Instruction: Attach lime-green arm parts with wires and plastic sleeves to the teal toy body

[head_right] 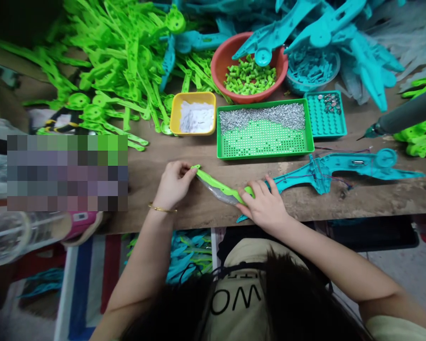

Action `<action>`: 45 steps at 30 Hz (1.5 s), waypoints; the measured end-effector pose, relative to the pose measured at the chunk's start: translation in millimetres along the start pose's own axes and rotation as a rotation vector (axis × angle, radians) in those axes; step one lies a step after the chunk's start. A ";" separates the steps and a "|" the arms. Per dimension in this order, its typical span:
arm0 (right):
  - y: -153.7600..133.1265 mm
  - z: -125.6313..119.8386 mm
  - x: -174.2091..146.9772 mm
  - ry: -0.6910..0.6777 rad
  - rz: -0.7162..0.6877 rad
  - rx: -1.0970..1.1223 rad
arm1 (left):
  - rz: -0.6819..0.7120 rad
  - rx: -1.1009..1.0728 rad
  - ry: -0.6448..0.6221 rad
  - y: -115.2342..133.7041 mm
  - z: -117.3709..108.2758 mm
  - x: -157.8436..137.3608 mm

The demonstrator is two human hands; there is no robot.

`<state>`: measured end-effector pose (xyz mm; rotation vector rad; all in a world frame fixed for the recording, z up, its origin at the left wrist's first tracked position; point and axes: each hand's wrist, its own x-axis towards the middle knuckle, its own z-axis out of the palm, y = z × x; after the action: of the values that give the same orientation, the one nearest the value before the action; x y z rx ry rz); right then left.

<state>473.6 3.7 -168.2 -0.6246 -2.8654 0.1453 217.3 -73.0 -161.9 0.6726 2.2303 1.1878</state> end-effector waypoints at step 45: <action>-11.0 -29.7 79.7 -0.538 -0.019 0.555 | -0.197 -0.774 0.083 27.4 23.2 -69.6</action>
<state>404.8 28.9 -123.6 -0.4924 -3.0769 1.2206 288.9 -90.2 -135.0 0.0885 1.6311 1.8172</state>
